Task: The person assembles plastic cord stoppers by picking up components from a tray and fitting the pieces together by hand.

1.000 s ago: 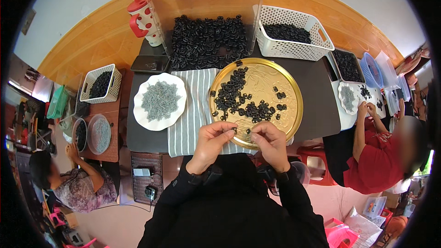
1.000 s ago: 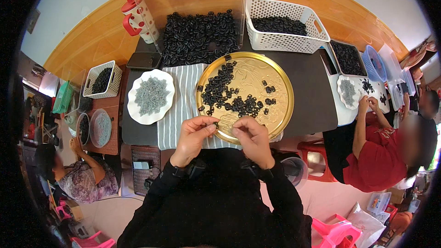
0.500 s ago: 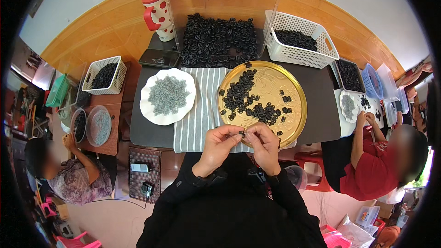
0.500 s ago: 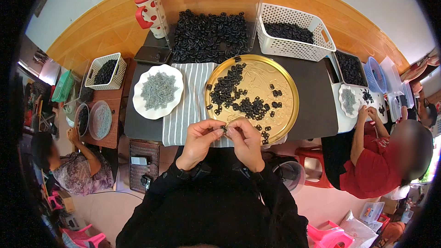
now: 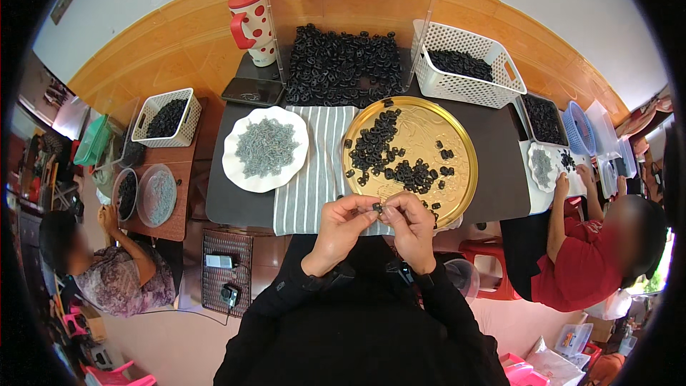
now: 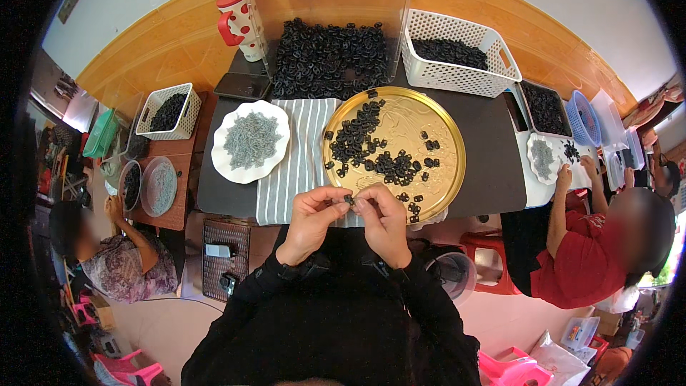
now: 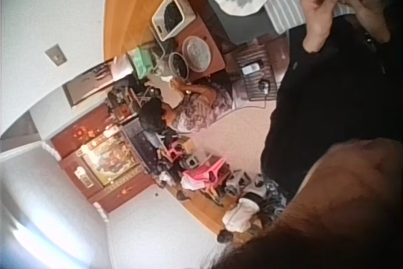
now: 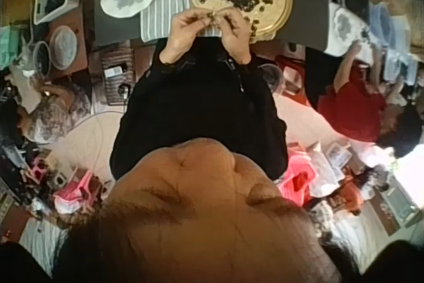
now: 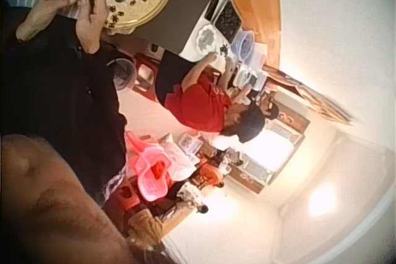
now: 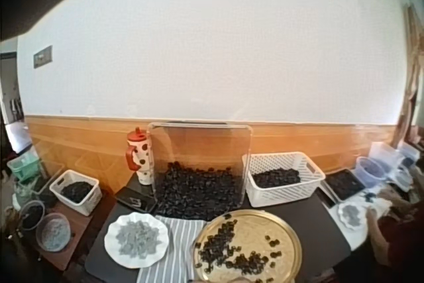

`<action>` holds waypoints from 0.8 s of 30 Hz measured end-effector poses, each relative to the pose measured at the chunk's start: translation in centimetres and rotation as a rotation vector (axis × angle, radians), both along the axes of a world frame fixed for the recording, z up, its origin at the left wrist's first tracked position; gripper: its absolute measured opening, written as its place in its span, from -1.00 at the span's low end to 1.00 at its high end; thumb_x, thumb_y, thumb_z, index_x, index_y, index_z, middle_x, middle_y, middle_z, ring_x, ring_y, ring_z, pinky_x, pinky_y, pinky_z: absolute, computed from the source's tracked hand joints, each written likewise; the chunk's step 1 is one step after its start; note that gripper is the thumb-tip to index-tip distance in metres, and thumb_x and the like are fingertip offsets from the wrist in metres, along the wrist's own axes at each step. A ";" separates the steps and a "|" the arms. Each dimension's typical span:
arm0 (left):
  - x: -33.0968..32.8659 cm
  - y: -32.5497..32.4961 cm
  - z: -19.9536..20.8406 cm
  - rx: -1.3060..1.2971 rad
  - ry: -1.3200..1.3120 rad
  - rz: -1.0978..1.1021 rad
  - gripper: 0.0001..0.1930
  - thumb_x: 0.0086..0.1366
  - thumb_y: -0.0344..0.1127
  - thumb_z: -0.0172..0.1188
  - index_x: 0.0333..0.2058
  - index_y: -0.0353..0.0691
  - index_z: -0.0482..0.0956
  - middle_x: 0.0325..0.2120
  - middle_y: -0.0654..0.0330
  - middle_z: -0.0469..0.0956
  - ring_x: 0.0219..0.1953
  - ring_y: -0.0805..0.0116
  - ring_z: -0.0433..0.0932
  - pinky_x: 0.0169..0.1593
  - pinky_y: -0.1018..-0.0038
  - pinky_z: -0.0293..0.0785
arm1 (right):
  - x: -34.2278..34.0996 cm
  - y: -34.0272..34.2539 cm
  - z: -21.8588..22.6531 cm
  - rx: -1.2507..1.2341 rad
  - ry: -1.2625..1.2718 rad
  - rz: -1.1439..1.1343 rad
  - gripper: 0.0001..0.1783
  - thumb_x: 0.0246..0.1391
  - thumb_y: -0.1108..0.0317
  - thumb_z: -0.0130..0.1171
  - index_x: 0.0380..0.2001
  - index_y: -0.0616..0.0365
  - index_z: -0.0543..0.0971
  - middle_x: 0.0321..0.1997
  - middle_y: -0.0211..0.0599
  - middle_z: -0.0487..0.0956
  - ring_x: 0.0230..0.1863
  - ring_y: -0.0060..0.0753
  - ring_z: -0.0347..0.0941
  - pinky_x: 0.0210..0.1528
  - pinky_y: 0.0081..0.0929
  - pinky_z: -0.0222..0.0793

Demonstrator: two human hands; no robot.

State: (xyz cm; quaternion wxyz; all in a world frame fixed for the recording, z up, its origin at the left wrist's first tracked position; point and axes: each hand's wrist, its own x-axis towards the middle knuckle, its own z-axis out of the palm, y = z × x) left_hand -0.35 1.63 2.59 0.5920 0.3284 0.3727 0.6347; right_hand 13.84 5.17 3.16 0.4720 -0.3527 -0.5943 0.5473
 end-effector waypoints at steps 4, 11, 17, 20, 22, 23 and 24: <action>-0.1 -0.2 0.0 0.000 0.000 0.002 -0.77 0.16 -0.64 0.14 -0.18 -0.37 0.59 -0.40 0.30 0.54 -0.37 0.61 0.45 -0.26 0.69 0.37 | 0.0 0.0 -0.1 0.021 -0.021 -0.005 -0.97 0.12 0.61 0.01 -0.39 0.29 0.44 -0.43 -0.40 0.44 -0.40 -0.65 0.37 -0.31 -0.68 0.31; -0.3 -0.3 0.0 0.009 0.023 -0.004 -0.77 0.16 -0.66 0.13 -0.20 -0.39 0.60 -0.40 0.27 0.53 -0.35 0.59 0.46 -0.25 0.69 0.37 | 0.1 0.4 0.3 0.115 -0.106 0.047 -0.97 0.12 0.60 0.01 -0.41 0.30 0.43 -0.49 -0.36 0.44 -0.46 -0.61 0.39 -0.37 -0.65 0.32; -0.3 -0.1 -0.2 0.089 0.140 0.003 -0.78 0.16 -0.69 0.10 -0.22 -0.43 0.60 -0.36 0.21 0.52 -0.31 0.52 0.48 -0.21 0.64 0.39 | 0.3 0.7 0.8 0.176 -0.205 0.096 -0.94 0.14 0.58 -0.01 -0.43 0.30 0.39 -0.53 -0.32 0.42 -0.50 -0.55 0.41 -0.41 -0.61 0.32; -0.4 -0.3 -0.4 0.096 0.139 0.007 -0.79 0.16 -0.69 0.10 -0.22 -0.44 0.60 -0.35 0.20 0.52 -0.29 0.51 0.48 -0.19 0.63 0.40 | 0.3 0.7 0.7 0.201 -0.215 0.113 -0.93 0.15 0.58 -0.02 -0.43 0.29 0.39 -0.53 -0.30 0.42 -0.50 -0.52 0.42 -0.42 -0.60 0.32; -0.4 -0.4 -0.5 0.093 0.145 0.014 -0.78 0.16 -0.67 0.11 -0.21 -0.43 0.59 -0.36 0.20 0.54 -0.30 0.51 0.49 -0.20 0.64 0.40 | 0.5 0.7 0.4 0.156 -0.235 0.150 -0.97 0.14 0.57 -0.01 -0.39 0.29 0.42 -0.50 -0.30 0.44 -0.49 -0.52 0.42 -0.40 -0.61 0.32; -0.6 -0.5 -0.6 0.091 0.145 0.019 -0.78 0.16 -0.67 0.11 -0.21 -0.43 0.59 -0.36 0.20 0.54 -0.30 0.51 0.49 -0.20 0.64 0.40 | 0.4 0.6 0.4 0.155 -0.235 0.155 -0.97 0.14 0.57 -0.01 -0.39 0.29 0.42 -0.50 -0.30 0.44 -0.49 -0.52 0.42 -0.40 -0.61 0.32; -0.7 -0.6 -0.7 0.034 0.092 0.016 -0.78 0.16 -0.66 0.12 -0.20 -0.42 0.59 -0.36 0.20 0.56 -0.33 0.52 0.49 -0.21 0.64 0.41 | 0.2 0.4 0.6 0.107 -0.194 0.144 -0.98 0.14 0.57 0.00 -0.36 0.29 0.43 -0.49 -0.30 0.44 -0.48 -0.52 0.42 -0.39 -0.61 0.33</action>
